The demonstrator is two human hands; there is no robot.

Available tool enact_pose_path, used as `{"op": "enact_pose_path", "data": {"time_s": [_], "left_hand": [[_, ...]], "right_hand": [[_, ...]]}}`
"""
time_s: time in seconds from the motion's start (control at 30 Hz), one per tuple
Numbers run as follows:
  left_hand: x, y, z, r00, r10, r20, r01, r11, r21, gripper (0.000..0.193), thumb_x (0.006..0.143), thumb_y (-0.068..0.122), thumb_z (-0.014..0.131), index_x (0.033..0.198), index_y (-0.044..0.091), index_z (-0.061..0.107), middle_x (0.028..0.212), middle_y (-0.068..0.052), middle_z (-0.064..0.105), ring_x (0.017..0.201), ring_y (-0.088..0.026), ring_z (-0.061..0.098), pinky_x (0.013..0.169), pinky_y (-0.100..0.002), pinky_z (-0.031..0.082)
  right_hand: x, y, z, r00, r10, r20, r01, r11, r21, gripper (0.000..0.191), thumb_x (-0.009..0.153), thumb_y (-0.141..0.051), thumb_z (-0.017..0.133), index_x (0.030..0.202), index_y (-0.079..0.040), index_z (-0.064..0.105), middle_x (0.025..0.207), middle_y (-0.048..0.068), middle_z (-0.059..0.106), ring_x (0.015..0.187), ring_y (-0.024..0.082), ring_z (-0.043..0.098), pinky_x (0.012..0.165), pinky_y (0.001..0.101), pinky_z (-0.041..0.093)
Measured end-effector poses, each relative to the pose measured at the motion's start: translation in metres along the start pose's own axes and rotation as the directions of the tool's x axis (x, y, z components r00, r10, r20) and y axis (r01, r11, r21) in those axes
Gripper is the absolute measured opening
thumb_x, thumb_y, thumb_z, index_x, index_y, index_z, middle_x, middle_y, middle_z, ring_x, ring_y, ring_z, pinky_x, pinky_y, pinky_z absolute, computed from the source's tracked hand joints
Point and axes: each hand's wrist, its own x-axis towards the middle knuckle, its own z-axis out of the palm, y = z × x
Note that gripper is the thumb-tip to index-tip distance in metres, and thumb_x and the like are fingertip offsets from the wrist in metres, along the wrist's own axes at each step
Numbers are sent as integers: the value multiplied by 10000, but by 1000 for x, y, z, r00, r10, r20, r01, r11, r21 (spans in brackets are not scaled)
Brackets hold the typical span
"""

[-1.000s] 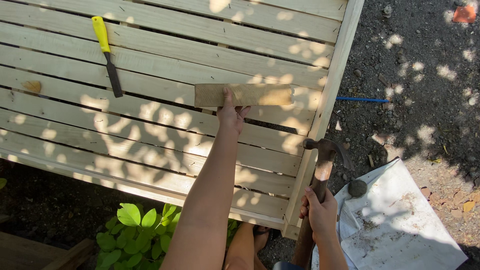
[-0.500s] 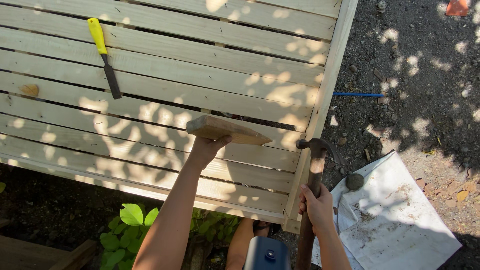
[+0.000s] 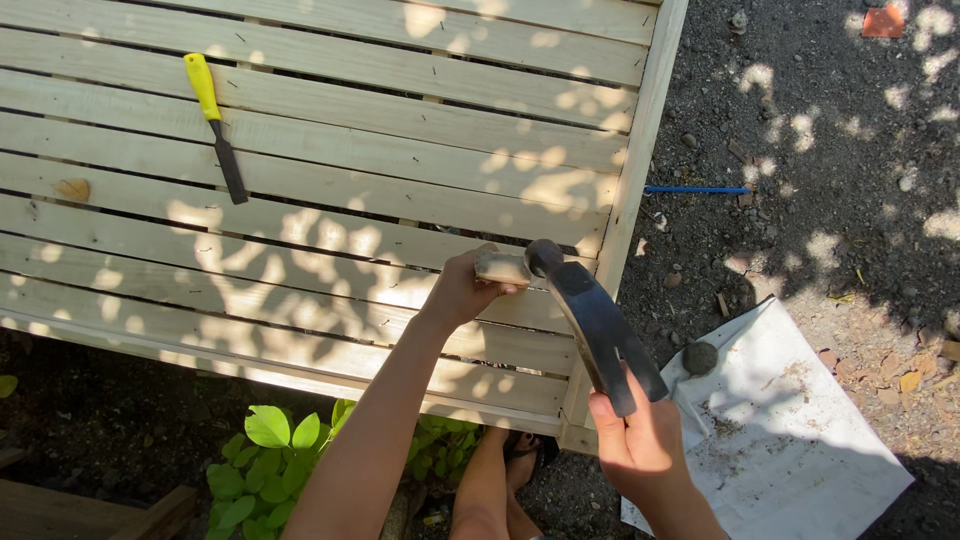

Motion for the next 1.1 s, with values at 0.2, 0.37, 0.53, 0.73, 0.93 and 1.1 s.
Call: {"op": "enact_pose_path", "data": {"time_s": [0.2, 0.37, 0.53, 0.73, 0.93, 1.1], "left_hand": [[-8, -4, 6, 988, 151, -35, -151, 988, 0, 197, 859, 28, 788, 989, 42, 641, 926, -29, 724, 864, -91, 649, 810, -281, 556], [-12, -7, 3, 997, 70, 21, -66, 987, -149, 213, 834, 7, 798, 953, 44, 625, 917, -14, 719, 875, -54, 658, 806, -253, 602], [-10, -14, 1, 996, -26, 83, 54, 931, -361, 209, 876, 67, 805, 956, 65, 612, 877, 36, 658, 840, -30, 635, 711, -243, 580], [-12, -21, 5, 999, 13, -33, -17, 994, -106, 278, 892, 153, 869, 983, 75, 617, 809, 33, 579, 751, -66, 468, 676, -262, 458], [-8, -16, 17, 995, 8, -97, -5, 999, 39, 388, 811, 213, 912, 962, 82, 580, 776, -1, 619, 725, -105, 526, 674, -281, 493], [-7, -15, 18, 994, 43, -104, -45, 999, -13, 399, 799, 223, 898, 989, 84, 575, 819, 10, 648, 762, -103, 564, 720, -279, 519]], "right_hand": [[-5, -28, 39, 937, 296, 184, -307, 951, 35, 233, 957, -249, 629, 1113, -76, 607, 608, 125, 638, 544, 293, 699, 538, 383, 525], [-28, -21, 50, 976, 184, 120, -203, 964, 172, 273, 977, -257, 610, 1098, -12, 609, 633, 113, 648, 531, 289, 645, 523, 370, 509], [-42, 10, 66, 951, 282, 125, -303, 931, 203, 296, 993, -316, 604, 994, -22, 646, 593, 67, 619, 507, 181, 607, 493, 329, 471], [-16, 65, 73, 908, 414, -64, -324, 790, 521, 308, 1049, -298, 545, 932, -19, 604, 636, 9, 571, 498, 91, 524, 464, 274, 426], [23, 128, 78, 759, 647, 70, -562, 599, 571, 115, 940, -109, 639, 962, -15, 577, 668, 41, 559, 483, 139, 518, 452, 339, 457], [2, 145, 91, 730, 672, 128, -632, 591, 501, 136, 879, -27, 631, 998, -27, 565, 686, 55, 559, 479, 156, 536, 454, 364, 473]]}}
